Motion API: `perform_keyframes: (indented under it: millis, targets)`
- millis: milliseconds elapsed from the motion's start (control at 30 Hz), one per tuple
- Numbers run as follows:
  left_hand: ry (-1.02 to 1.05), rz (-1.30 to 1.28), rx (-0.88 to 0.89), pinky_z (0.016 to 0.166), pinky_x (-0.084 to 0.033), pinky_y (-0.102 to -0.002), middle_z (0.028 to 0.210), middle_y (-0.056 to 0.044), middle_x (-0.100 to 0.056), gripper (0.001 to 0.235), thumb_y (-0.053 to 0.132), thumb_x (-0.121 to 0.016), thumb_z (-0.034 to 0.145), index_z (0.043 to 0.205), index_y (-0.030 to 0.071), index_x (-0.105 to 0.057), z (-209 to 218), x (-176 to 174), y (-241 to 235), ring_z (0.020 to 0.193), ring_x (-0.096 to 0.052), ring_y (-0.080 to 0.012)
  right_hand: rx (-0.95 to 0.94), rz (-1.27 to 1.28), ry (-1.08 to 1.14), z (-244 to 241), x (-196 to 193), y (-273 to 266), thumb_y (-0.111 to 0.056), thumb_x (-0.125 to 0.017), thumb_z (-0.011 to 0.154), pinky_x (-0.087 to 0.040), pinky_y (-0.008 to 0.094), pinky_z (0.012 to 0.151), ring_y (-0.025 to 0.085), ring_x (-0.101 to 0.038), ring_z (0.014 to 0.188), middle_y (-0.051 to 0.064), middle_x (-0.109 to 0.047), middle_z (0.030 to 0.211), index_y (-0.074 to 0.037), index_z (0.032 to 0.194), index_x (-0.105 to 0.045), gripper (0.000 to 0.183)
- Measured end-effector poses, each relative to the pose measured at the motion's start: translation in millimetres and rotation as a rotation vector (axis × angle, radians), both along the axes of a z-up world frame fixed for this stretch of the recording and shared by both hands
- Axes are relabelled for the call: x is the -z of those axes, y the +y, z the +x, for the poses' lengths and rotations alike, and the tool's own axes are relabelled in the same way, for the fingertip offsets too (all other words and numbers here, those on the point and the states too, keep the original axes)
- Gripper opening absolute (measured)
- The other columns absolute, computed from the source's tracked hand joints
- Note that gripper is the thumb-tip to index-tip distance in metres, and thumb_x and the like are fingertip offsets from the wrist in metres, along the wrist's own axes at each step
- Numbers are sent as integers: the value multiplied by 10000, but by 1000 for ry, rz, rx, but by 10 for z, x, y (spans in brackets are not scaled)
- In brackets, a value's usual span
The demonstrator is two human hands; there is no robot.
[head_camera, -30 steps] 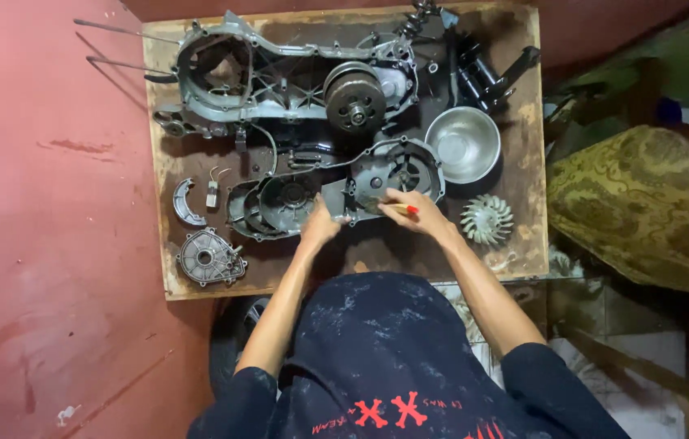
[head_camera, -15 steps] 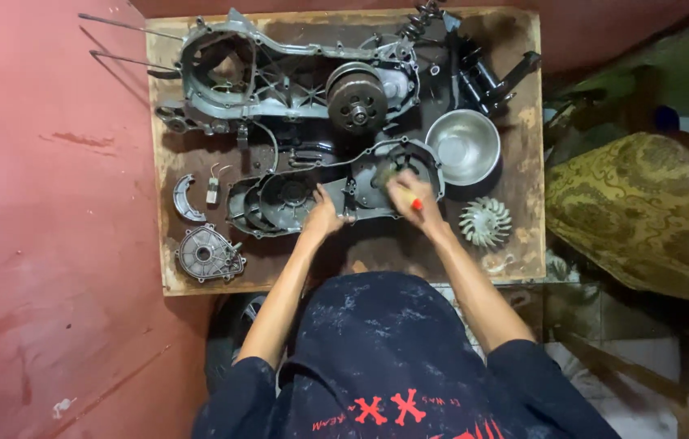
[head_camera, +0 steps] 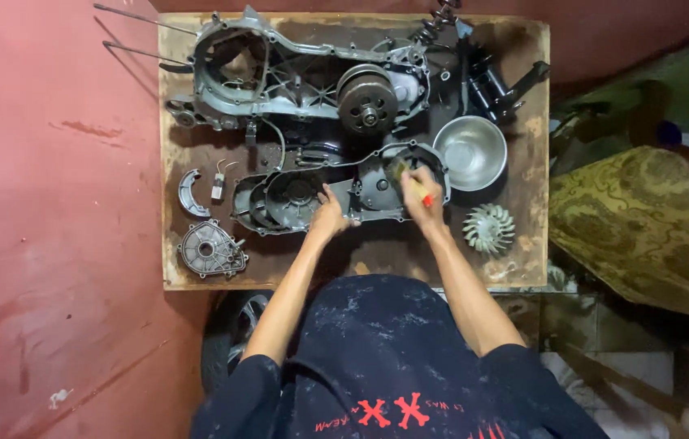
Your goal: Cleaning various disassembled motorcycle engine and transmission components using a brush and cleaning fluid.
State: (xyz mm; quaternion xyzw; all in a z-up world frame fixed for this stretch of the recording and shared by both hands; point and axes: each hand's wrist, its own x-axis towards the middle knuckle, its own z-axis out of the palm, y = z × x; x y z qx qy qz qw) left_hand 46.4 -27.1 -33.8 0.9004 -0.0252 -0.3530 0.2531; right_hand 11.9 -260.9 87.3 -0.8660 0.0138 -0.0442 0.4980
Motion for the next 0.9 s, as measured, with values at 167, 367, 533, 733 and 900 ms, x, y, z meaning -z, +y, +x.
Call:
perform_keyframes:
  millis: [167, 367, 533, 733, 900]
  targets:
    - [9, 23, -33, 1085, -489, -483, 1614, -411, -193, 1476, 465, -923, 672, 1606, -66, 89, -54, -80, -11, 1322, -541, -497, -526, -75, -100, -119, 367, -37, -142, -677, 948, -542, 333, 724, 139, -664, 840, 123, -715, 911, -48, 1031, -640, 131]
    - [-58, -72, -104, 1171, -370, -472, 1648, -309, -155, 1474, 441, -964, 654, 1581, -36, 78, -112, 63, -7, 1464, -336, -460, 393, -17, -22, -166, 176, 22, -160, -666, 1043, -529, 323, 711, 158, -611, 751, 120, -682, 859, -30, 1040, -604, 144]
    - [-12, -83, -120, 1154, -390, -483, 1674, -263, -148, 1460, 429, -943, 662, 1589, -19, 92, -102, -50, 17, 1465, -362, -423, 118, 5, 85, -142, 35, -83, -196, -663, 1006, -506, 325, 667, 149, -608, 730, 114, -675, 823, -42, 1021, -644, 156]
    - [18, -20, -64, 1116, -428, -503, 1667, -263, -144, 1440, 486, -915, 705, 1593, -8, 105, -80, -140, 11, 1427, -424, -435, 80, -67, -54, -234, 75, -198, -125, -654, 1002, -518, 337, 714, 171, -625, 770, 133, -648, 843, -18, 990, -648, 108]
    - [40, 9, -54, 1085, -472, -504, 1698, -268, -102, 1407, 472, -881, 720, 1601, -15, 102, -95, -348, 46, 1372, -504, -436, 467, 24, -6, -300, 10, -187, -146, -648, 1013, -534, 320, 690, 137, -654, 751, 85, -703, 849, -21, 1017, -632, 126]
